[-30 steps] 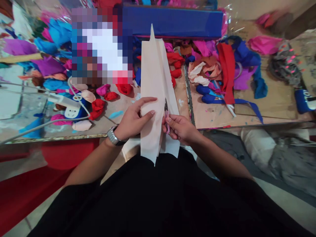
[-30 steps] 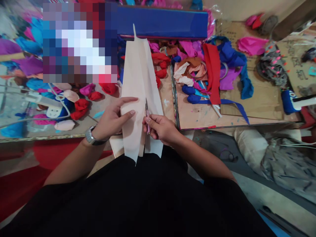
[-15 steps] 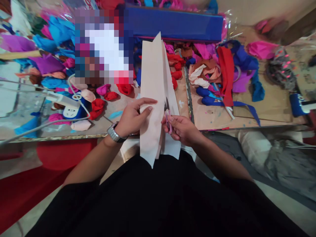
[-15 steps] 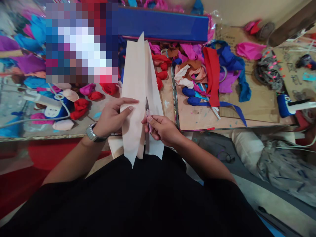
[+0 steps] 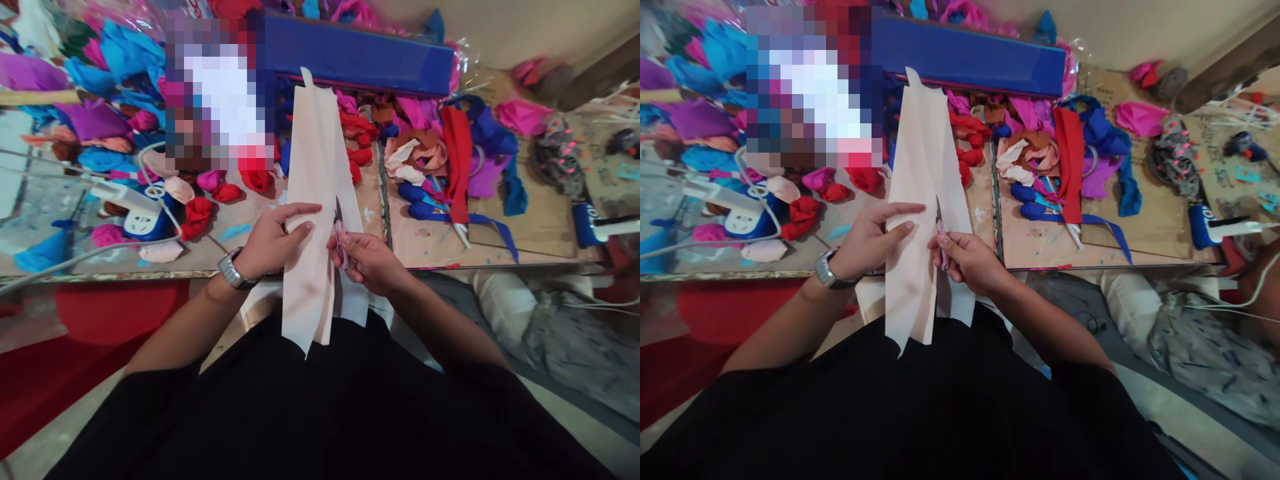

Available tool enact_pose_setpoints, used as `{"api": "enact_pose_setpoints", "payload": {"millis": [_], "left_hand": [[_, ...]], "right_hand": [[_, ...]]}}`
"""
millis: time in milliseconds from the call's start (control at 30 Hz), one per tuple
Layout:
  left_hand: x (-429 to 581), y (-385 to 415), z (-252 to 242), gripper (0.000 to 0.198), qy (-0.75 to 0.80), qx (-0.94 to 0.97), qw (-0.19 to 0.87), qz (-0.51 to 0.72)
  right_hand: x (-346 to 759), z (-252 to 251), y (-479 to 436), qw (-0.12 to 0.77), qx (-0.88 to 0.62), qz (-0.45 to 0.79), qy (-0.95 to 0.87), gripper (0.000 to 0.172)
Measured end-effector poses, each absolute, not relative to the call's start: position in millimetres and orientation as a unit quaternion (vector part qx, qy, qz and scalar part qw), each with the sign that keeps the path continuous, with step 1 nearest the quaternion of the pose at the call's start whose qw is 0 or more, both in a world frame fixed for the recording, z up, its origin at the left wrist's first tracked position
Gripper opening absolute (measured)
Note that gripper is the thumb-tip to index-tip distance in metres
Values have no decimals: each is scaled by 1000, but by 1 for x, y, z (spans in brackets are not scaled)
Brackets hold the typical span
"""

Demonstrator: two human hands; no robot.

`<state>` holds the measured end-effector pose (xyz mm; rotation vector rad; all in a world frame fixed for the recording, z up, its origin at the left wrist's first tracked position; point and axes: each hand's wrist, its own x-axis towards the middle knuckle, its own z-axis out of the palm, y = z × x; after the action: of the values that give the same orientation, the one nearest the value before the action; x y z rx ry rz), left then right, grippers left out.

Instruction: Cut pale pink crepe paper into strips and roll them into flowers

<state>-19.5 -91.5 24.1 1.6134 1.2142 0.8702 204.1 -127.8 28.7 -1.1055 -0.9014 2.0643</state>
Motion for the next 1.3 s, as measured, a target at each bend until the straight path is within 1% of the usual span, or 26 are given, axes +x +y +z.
{"api": "enact_pose_setpoints", "payload": {"millis": [233, 833, 1300], "left_hand": [[-21, -92, 25, 35, 494, 654, 452, 351], [-22, -93, 31, 41, 511, 659, 448, 323], [-23, -99, 36, 43, 496, 656, 463, 331]], "right_hand": [[204, 28, -126, 309, -417, 778, -355, 40], [203, 32, -123, 324, -421, 775, -342, 40], [203, 38, -120, 328, -433, 760, -356, 47]]}}
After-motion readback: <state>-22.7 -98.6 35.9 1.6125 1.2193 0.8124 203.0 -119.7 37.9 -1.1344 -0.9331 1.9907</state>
